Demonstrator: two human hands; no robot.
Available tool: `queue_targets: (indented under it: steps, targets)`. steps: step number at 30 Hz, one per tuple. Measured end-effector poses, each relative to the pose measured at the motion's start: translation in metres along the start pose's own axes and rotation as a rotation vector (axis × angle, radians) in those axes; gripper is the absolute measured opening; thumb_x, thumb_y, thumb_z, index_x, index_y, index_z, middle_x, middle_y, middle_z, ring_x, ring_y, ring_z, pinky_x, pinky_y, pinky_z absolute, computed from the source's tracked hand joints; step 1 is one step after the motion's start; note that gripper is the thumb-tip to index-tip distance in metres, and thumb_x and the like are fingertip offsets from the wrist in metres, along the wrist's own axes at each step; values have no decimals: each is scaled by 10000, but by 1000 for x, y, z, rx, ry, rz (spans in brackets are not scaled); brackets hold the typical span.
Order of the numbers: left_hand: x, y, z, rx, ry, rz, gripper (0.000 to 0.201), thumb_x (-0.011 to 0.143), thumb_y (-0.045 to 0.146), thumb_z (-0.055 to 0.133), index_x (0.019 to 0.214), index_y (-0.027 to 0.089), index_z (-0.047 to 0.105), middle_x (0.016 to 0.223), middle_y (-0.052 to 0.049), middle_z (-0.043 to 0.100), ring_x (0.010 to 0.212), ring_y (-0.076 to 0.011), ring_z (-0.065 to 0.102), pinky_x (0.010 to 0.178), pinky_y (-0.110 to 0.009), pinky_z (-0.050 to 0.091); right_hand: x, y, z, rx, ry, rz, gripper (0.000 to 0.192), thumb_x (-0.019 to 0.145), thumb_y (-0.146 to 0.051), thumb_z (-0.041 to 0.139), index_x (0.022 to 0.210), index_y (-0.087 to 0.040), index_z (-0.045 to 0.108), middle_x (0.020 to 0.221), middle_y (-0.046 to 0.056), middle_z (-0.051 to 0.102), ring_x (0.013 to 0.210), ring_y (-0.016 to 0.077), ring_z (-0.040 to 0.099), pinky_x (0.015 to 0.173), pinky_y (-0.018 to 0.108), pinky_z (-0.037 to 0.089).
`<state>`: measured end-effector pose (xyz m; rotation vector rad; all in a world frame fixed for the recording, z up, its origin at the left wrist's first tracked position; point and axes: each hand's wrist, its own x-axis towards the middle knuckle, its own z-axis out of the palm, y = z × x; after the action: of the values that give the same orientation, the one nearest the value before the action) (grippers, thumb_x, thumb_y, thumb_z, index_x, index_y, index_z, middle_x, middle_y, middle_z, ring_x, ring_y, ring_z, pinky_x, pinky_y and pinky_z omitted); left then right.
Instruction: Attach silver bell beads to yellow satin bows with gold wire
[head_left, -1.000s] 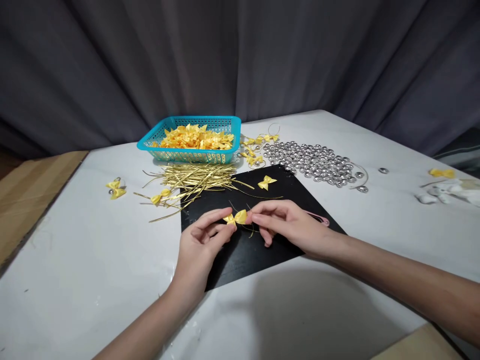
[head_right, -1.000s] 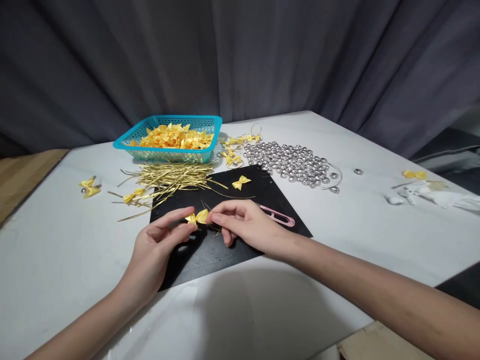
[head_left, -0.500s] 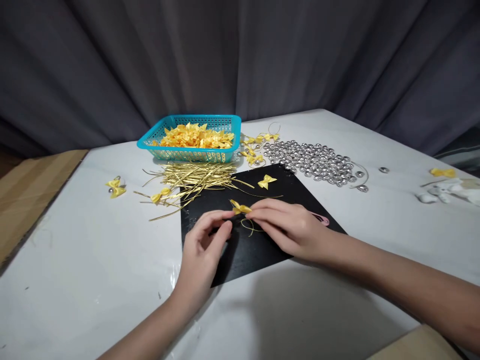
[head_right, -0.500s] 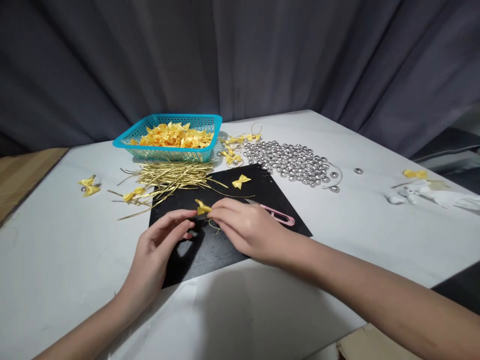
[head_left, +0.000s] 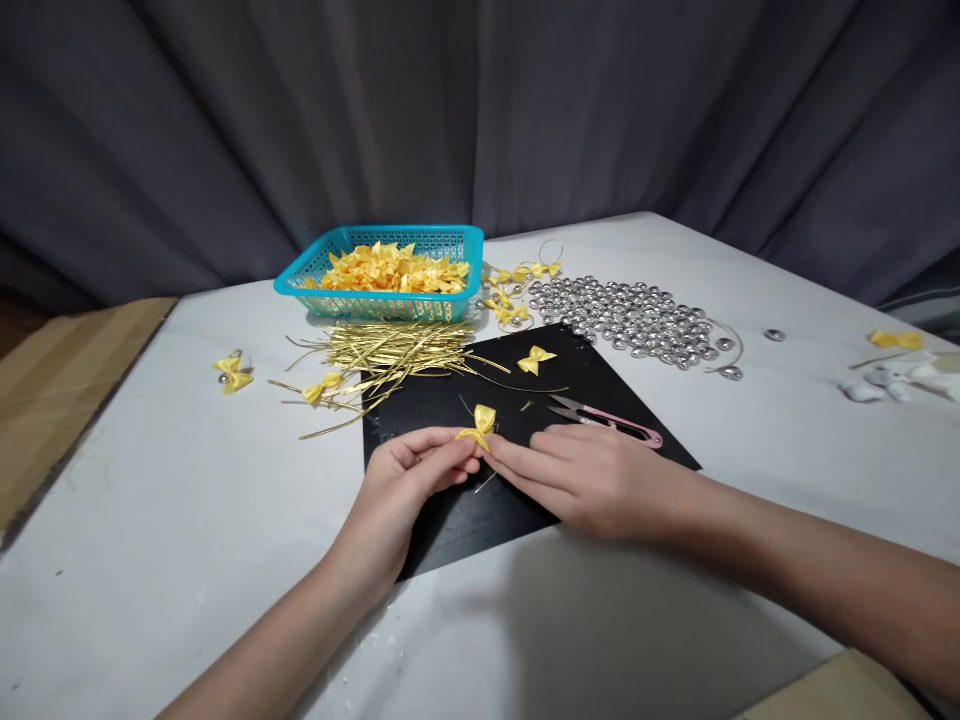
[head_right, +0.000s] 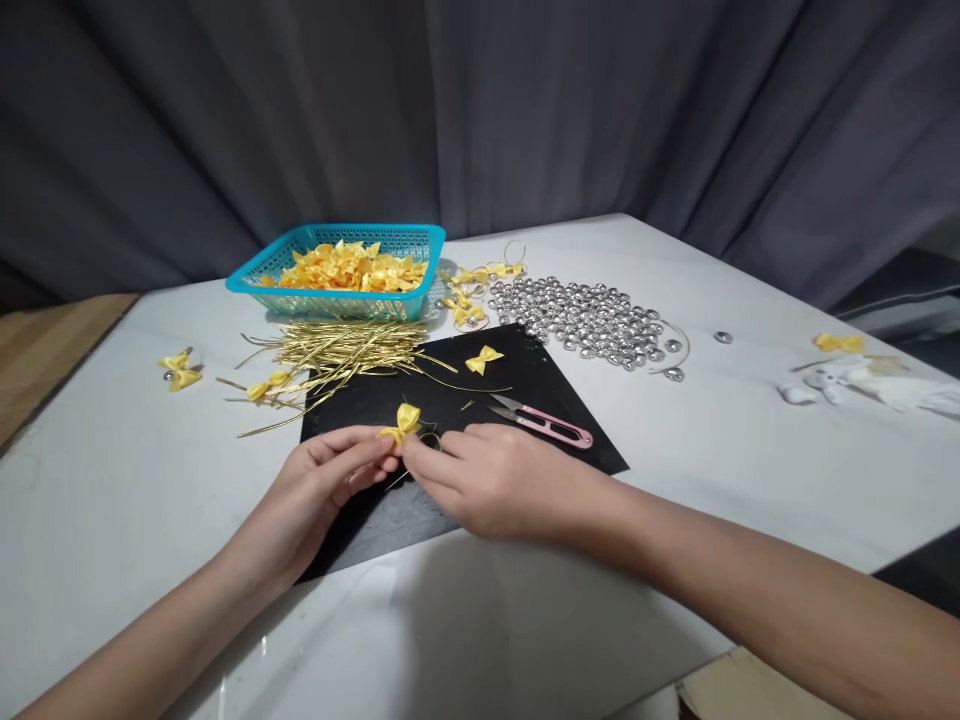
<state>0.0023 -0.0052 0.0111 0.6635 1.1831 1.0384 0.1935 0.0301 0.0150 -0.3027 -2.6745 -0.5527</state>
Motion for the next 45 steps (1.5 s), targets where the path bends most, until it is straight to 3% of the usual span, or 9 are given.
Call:
queue_targets:
  steps: [7, 11, 14, 18, 20, 24, 31, 38, 45]
  targets:
    - [1, 5, -1, -107, -6, -29, 52, 637, 145, 737, 683, 121, 728, 637, -4, 684, 548, -39, 566, 568, -101, 484, -2, 8, -3, 49, 8, 24, 325, 908, -82, 360, 942, -130, 679, 1084, 46, 665, 628, 108, 542, 503, 243, 408]
    - [2, 4, -2, -115, -29, -16, 59, 651, 160, 733, 703, 132, 731, 662, 4, 681, 560, -39, 568, 581, -106, 486, 2, 6, -5, 593, 100, 430, 247, 914, -170, 432, 951, -177, 676, 1236, 83, 562, 802, 98, 600, 691, 220, 491]
    - [1, 2, -2, -73, -43, -13, 62, 662, 167, 733, 718, 140, 733, 687, 3, 690, 572, -41, 569, 588, -111, 479, 7, 4, -4, 988, 98, 825, 211, 891, -249, 492, 916, -165, 684, 1259, 101, 535, 688, 78, 595, 617, 227, 509]
    - [1, -1, -3, 40, -60, 20, 95, 691, 197, 728, 773, 151, 735, 696, -2, 698, 604, -51, 577, 603, -121, 466, 11, 1, -3, 1358, -91, 1138, 310, 855, -391, 541, 963, -133, 674, 766, 51, 640, 485, 52, 501, 473, 186, 441]
    - [2, -2, -4, 105, -71, 37, 102, 698, 203, 725, 784, 150, 730, 686, -6, 695, 607, -60, 574, 615, -136, 466, 12, 1, -3, 1416, -120, 1142, 316, 846, -397, 553, 949, -125, 678, 658, 23, 598, 489, 51, 486, 476, 174, 411]
    - [-1, -3, -2, 161, -109, 96, 141, 743, 253, 694, 843, 154, 701, 786, -29, 696, 707, -99, 595, 664, -179, 477, 13, 2, -5, 1449, -44, 1102, 283, 828, -382, 577, 829, -119, 681, 976, 64, 607, 473, 1, 422, 459, 172, 383]
    - [-5, -9, 4, 158, -116, 311, 114, 710, 171, 713, 784, 198, 630, 807, 13, 658, 774, -111, 595, 693, -189, 481, 14, 2, -5, 1515, -99, 1128, 287, 826, -388, 576, 831, -114, 663, 953, 57, 608, 484, 9, 414, 466, 171, 391]
    - [-2, -7, 0, 170, -36, 233, 46, 669, 188, 733, 716, 186, 735, 808, -24, 717, 764, -145, 626, 713, -220, 482, 13, 2, -5, 1470, -155, 1166, 309, 846, -386, 558, 957, -125, 682, 469, -44, 467, 462, 58, 449, 497, 189, 355]
    - [0, -8, -5, 89, -18, 151, 130, 650, 210, 769, 779, 206, 749, 751, 3, 712, 643, -85, 578, 639, -171, 466, 11, -1, 0, 1554, -11, 1135, 264, 817, -366, 600, 871, -124, 693, 1065, 82, 635, 467, 4, 457, 500, 194, 436]
